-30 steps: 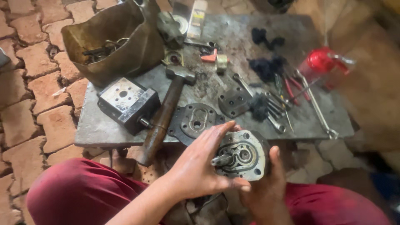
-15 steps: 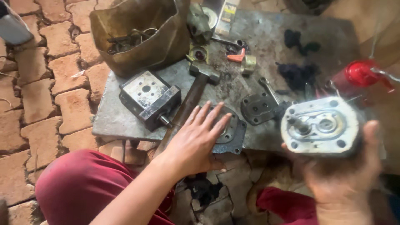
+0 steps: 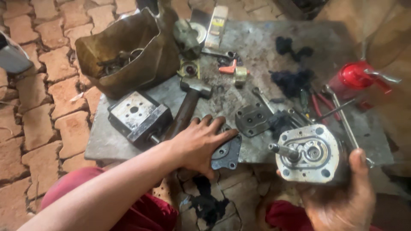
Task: The person disassembles a hydraulic pump on a workbench, removing internal components and wiping them with a cloth and steel wool.
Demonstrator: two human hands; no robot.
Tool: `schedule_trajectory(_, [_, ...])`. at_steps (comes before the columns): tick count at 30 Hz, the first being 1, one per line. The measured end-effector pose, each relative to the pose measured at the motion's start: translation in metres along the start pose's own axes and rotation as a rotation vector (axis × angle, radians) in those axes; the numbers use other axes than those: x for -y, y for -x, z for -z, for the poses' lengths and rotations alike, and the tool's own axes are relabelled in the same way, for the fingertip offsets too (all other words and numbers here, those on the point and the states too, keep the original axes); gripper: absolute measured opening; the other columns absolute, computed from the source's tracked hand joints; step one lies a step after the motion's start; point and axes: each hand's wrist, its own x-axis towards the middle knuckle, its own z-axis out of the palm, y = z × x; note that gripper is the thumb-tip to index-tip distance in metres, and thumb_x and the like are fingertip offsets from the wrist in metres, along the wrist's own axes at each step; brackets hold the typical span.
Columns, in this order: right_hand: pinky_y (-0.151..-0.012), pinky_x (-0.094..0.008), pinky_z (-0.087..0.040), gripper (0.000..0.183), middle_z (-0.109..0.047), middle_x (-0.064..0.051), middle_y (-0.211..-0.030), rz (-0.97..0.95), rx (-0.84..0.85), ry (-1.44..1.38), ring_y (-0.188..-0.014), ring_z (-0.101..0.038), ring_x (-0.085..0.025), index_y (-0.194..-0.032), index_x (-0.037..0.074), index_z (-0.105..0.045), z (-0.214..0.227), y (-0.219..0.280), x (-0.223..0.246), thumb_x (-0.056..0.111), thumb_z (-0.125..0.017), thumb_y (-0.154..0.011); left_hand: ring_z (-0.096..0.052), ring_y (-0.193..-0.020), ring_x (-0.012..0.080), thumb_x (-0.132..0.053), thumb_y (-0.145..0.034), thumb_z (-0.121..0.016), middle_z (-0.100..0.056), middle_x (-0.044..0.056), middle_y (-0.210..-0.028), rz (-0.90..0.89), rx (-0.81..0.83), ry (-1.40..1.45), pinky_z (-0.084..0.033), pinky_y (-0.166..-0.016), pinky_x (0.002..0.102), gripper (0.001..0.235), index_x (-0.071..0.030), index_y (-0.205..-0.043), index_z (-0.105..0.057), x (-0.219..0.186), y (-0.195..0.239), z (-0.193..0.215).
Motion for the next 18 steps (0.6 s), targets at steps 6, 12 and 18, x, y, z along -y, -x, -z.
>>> schedule_trajectory(6, [-0.094,-0.07,-0.05,0.078,-0.062,-0.018,-0.136,0.033,-0.007,-0.004,-0.125,-0.061,-0.04,-0.147,0.001,-0.051,0.01,0.001,0.007,0.052,-0.07,-0.091,-0.058,-0.121,0.0414,-0.053,-0.052,-0.091,-0.045,0.026,-0.144,0.102,0.084,0.276,-0.044,-0.105,0.052,0.124,-0.017,-0.156,-0.034,0.013,-0.013,0.009])
schedule_trajectory(12, [-0.099,-0.066,-0.049,0.076,-0.063,-0.018,-0.135,0.027,-0.017,-0.023,-0.124,-0.061,-0.037,-0.148,0.001,-0.052,0.009,-0.003,0.004,0.046,-0.073,-0.091,-0.075,-0.1,0.0273,-0.042,-0.064,-0.08,-0.075,0.013,-0.111,0.167,-0.112,0.583,-0.057,-0.093,0.036,0.076,-0.008,-0.129,-0.062,0.031,-0.02,0.034])
schedule_trajectory(18, [-0.096,-0.066,-0.05,0.072,-0.065,-0.017,-0.134,-0.018,-0.002,-0.099,-0.122,-0.062,-0.036,-0.146,0.002,-0.053,0.017,-0.004,-0.007,0.041,-0.076,-0.09,-0.072,-0.087,0.0362,-0.03,-0.072,-0.079,-0.074,0.018,-0.091,0.307,-0.415,0.295,-0.056,-0.08,0.046,0.048,-0.01,-0.115,-0.072,0.017,-0.017,0.035])
